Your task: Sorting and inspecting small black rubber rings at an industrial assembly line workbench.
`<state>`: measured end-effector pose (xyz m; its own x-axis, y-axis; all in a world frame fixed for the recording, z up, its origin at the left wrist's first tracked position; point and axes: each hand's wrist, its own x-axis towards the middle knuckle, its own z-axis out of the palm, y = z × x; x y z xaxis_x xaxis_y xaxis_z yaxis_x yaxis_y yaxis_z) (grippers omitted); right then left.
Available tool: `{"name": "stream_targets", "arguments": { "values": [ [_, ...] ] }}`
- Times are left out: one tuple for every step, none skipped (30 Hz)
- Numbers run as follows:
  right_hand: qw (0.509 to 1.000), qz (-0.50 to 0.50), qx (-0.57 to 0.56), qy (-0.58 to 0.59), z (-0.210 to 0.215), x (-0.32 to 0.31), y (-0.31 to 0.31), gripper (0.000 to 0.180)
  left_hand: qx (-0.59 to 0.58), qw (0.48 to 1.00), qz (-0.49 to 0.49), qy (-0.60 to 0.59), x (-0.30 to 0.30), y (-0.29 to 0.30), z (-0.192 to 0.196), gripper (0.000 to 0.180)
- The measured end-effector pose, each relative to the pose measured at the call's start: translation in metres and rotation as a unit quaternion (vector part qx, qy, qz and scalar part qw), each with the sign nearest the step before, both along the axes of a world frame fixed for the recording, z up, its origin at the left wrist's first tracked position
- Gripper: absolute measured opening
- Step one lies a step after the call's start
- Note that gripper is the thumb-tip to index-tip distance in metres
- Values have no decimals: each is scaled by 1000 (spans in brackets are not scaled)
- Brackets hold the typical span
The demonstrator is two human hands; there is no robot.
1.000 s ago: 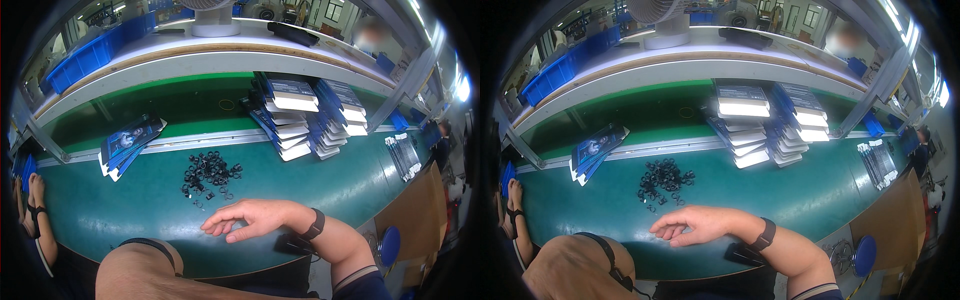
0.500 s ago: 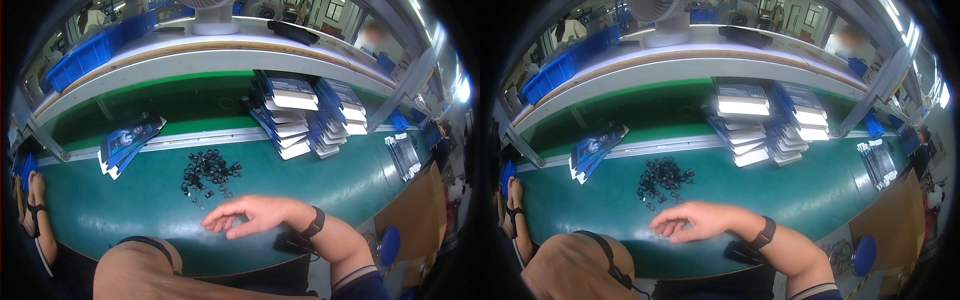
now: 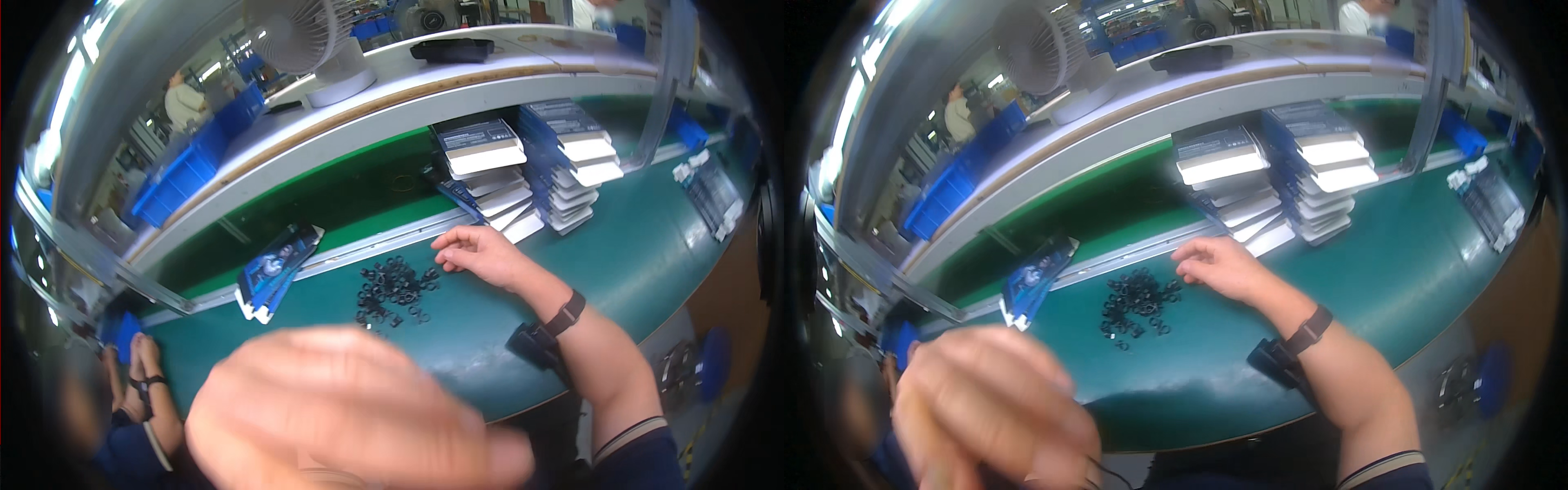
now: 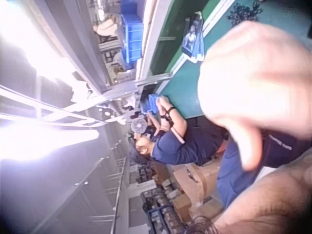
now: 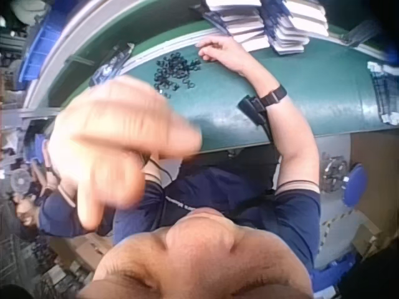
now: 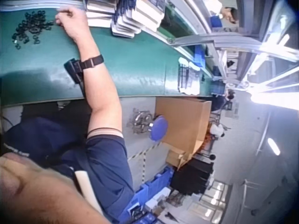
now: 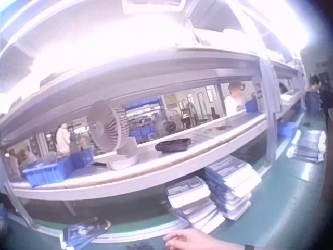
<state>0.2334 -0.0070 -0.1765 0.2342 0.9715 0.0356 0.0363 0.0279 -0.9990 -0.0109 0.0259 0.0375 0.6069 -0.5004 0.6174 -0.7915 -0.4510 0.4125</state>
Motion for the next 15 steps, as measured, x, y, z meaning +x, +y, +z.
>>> {"name": "stream_targets", "arguments": {
  "values": [
    [999,5,-13,-47,-3,2,0,24,-27,999,20,26,3,9,-8,66],
    [998,14,-9,-54,0,-3,3,26,-75,995,71,15,5,15,-22,61],
    [999,8,-7,-40,-6,2,2,26,-130,985,111,3,17,22,-44,55],
    [997,13,-5,-74,-11,8,1,27,-170,967,185,46,25,21,-56,49],
    [994,20,0,-110,-15,11,2,27,-205,940,260,86,31,23,-66,43],
    [992,25,-15,-121,-6,7,1,28,-164,920,335,122,33,35,-78,41],
    [993,24,-12,-114,-4,4,1,28,-122,892,406,156,36,51,-95,40],
    [986,31,11,-161,-2,0,2,29,-23,876,462,136,31,63,-112,40],
    [977,32,29,-209,-2,-1,1,29,74,852,505,115,26,72,-131,41],
    [972,29,35,-230,-6,-1,2,27,101,839,521,119,22,77,-146,43],
    [973,25,33,-226,-5,-3,1,27,129,824,538,121,14,79,-157,45],
    [969,28,38,-243,-4,-4,2,27,109,816,545,159,7,83,-167,49],
    [964,31,43,-259,-4,-6,1,26,109,817,542,163,0,88,-180,49],
    [964,30,40,-259,-4,-7,1,26,63,815,554,160,-5,95,-194,50],
    [959,29,47,-279,-5,-8,1,26,18,810,564,157,-9,103,-208,51]
  ]
}}
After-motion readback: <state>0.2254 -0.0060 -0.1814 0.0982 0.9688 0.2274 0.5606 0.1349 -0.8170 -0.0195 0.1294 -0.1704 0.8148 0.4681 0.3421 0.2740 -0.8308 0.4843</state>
